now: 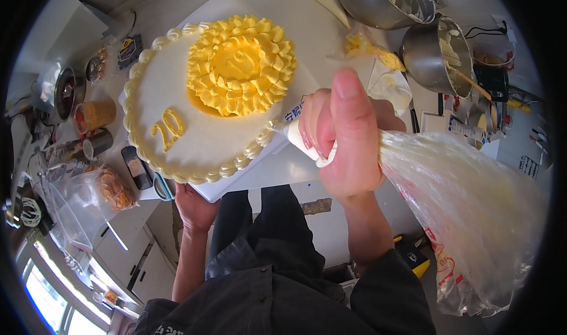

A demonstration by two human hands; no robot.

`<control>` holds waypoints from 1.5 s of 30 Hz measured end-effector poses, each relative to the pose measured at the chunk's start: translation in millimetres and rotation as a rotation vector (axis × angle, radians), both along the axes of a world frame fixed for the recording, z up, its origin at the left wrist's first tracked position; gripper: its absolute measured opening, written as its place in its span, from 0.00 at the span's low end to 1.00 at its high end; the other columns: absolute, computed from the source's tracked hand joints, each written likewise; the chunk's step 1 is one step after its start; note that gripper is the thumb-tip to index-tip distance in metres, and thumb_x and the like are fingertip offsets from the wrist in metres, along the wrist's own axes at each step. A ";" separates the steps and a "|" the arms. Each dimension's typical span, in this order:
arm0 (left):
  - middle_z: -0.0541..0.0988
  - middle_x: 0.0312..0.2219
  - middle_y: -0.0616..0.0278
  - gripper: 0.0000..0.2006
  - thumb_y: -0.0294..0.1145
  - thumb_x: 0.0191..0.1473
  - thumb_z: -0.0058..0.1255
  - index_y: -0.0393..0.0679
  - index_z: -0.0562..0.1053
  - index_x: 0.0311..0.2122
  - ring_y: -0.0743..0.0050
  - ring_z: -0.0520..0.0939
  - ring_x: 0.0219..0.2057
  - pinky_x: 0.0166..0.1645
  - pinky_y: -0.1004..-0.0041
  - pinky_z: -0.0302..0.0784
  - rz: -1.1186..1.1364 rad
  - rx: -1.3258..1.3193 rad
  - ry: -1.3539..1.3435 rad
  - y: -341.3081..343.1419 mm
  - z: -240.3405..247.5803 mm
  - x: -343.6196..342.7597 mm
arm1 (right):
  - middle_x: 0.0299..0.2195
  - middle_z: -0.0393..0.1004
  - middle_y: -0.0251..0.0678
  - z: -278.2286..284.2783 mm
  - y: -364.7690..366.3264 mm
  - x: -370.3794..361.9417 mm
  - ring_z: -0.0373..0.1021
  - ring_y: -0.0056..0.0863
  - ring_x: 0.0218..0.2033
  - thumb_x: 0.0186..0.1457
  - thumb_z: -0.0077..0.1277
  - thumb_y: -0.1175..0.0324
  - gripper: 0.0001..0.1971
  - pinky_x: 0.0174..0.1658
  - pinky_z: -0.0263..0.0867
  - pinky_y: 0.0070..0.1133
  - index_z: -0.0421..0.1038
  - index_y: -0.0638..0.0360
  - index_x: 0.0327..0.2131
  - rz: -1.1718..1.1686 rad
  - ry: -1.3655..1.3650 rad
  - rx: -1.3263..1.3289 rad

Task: The recorder uses a piping bag to add decorative borders to a cake.

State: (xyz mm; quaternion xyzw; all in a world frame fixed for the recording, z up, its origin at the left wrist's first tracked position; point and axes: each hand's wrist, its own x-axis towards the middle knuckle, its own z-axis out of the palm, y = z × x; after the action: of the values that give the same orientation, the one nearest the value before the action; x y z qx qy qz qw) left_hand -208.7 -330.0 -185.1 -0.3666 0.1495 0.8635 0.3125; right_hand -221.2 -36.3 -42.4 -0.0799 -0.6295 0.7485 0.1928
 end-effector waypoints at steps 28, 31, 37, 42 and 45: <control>0.71 0.57 0.64 0.26 0.56 0.68 0.30 0.52 0.64 0.62 0.58 0.70 0.60 0.63 0.52 0.64 -0.012 -0.114 -0.003 -1.1 -2.1 -0.7 | 0.11 0.54 0.28 -7.3 5.2 -8.0 0.50 0.21 0.11 0.71 0.25 0.60 0.27 0.21 0.55 0.22 0.53 0.52 0.14 -0.011 0.025 0.005; 0.70 0.58 0.64 0.26 0.56 0.68 0.30 0.52 0.64 0.62 0.58 0.69 0.60 0.64 0.52 0.63 -0.020 -0.124 0.016 -1.2 -3.0 -0.6 | 0.11 0.53 0.28 -4.8 4.3 -8.6 0.49 0.21 0.11 0.71 0.26 0.60 0.28 0.20 0.54 0.22 0.53 0.52 0.14 -0.007 0.018 0.055; 0.70 0.59 0.64 0.27 0.57 0.68 0.31 0.53 0.63 0.62 0.58 0.69 0.60 0.65 0.52 0.61 -0.002 -0.111 0.006 -0.4 -1.3 -1.6 | 0.11 0.53 0.28 -5.2 0.9 -5.2 0.49 0.21 0.10 0.71 0.26 0.61 0.28 0.19 0.53 0.23 0.53 0.52 0.14 -0.041 0.047 0.042; 0.70 0.59 0.64 0.27 0.58 0.67 0.31 0.53 0.63 0.63 0.58 0.69 0.60 0.65 0.52 0.62 0.005 -0.108 0.019 0.5 1.0 -2.3 | 0.11 0.56 0.29 -6.1 4.3 -8.1 0.51 0.18 0.11 0.69 0.39 0.65 0.23 0.17 0.49 0.22 0.60 0.59 0.16 -0.028 0.112 -0.001; 0.70 0.59 0.65 0.27 0.58 0.67 0.31 0.53 0.63 0.63 0.58 0.69 0.60 0.65 0.52 0.62 0.017 -0.095 0.003 -0.1 2.3 -2.6 | 0.12 0.55 0.29 -2.5 5.4 -6.7 0.51 0.20 0.12 0.71 0.26 0.61 0.27 0.21 0.54 0.22 0.53 0.53 0.14 0.000 0.025 0.003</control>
State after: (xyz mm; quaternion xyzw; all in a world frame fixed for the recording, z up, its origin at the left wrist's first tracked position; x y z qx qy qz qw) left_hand -211.3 -330.1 -182.8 -0.3808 0.1877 0.8587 0.2871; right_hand -227.9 -30.9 -44.9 -0.0701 -0.6283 0.7484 0.2006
